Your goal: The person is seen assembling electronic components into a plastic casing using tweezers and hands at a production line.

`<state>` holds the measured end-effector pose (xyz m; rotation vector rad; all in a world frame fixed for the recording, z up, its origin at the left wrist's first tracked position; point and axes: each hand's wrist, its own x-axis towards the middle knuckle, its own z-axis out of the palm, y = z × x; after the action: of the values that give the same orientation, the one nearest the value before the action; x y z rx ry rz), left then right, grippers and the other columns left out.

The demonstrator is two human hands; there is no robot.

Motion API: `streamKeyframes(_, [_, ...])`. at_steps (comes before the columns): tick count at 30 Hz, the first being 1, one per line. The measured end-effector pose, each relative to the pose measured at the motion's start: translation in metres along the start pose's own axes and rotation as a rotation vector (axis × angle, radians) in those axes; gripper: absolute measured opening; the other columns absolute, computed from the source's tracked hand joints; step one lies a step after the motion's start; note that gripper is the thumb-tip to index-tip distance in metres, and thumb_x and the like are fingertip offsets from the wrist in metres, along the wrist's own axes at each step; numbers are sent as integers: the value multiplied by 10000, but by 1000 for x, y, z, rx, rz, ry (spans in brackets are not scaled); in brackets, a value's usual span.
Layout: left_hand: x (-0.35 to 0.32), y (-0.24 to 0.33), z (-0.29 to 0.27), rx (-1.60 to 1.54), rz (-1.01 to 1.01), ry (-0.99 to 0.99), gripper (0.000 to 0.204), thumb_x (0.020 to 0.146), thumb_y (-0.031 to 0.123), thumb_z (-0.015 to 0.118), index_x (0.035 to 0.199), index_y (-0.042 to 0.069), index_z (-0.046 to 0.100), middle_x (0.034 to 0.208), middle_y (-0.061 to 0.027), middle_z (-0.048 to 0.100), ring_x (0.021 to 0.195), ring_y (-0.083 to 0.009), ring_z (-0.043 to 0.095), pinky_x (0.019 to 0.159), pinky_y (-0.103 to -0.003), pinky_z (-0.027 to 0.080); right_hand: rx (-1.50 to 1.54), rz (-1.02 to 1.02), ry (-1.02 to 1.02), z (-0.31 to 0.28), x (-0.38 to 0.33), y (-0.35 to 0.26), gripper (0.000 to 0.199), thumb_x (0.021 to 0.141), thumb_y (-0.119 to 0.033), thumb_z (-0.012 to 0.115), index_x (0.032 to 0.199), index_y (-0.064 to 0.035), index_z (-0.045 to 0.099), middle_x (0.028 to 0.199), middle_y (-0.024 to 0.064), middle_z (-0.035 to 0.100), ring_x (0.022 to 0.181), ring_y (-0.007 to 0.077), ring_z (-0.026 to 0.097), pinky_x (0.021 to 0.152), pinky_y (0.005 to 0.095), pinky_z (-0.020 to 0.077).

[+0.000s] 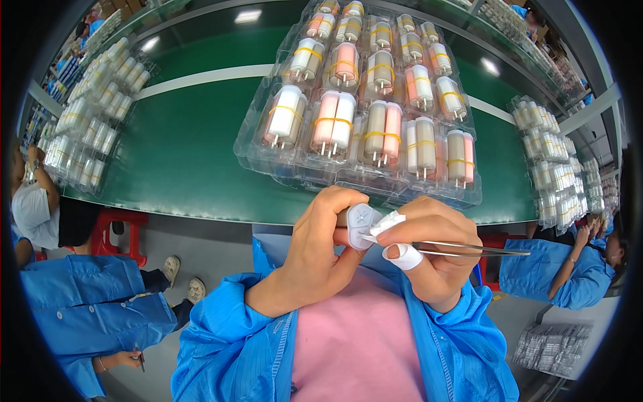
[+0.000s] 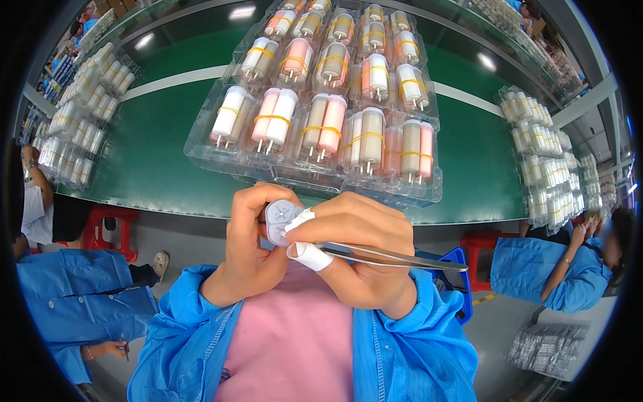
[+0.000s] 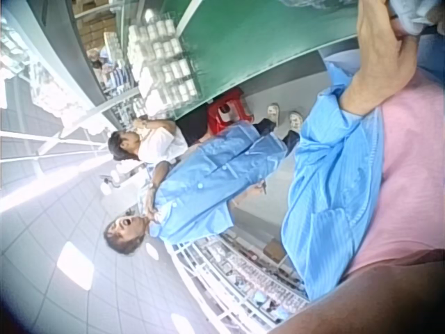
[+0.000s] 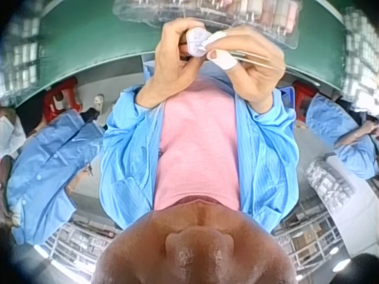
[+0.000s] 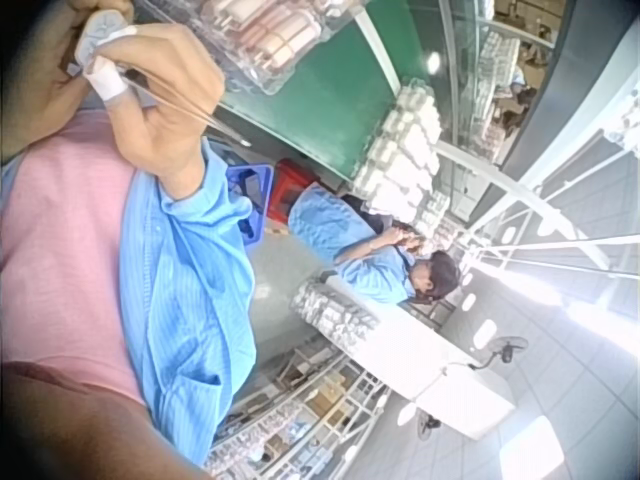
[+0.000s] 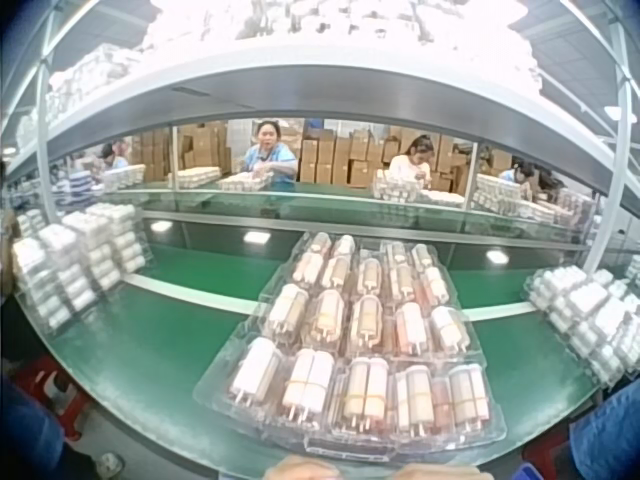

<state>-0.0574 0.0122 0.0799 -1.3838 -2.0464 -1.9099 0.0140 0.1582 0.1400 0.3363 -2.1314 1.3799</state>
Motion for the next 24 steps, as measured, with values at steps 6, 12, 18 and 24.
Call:
streamKeyframes(6, [-1,-3,-1,8,20,-1,437,803,-10,655,1149,-8,389,993,-124,540,797,-124,548,661,-233,478,-44,-16,-32,0,1,-1,123,686,-33,732,802,-25,692,766,97,669,646,215,631,562,280,484])
streamKeyframes(12, [1,-1,-2,91,10,-53,441,787,-45,636,1157,-4,400,986,-121,544,783,-118,552,622,-217,483,-120,15,-127,-3,6,-3,116,702,-20,705,814,-34,682,765,98,661,643,232,624,559,288,480])
streamKeyframes(18, [-2,0,1,-50,-49,-51,445,783,-85,616,1162,-5,396,1034,-115,533,850,-119,559,700,-237,491,88,90,-36,-5,1,1,111,723,0,685,833,10,680,783,134,663,681,204,645,598,272,500])
streamKeyframes(24, [-2,3,5,-194,-113,50,457,737,-47,697,1125,-15,458,916,-147,584,782,-245,621,665,-321,489,122,68,-11,-4,-1,2,119,725,12,684,843,24,681,790,142,665,705,195,655,629,259,513])
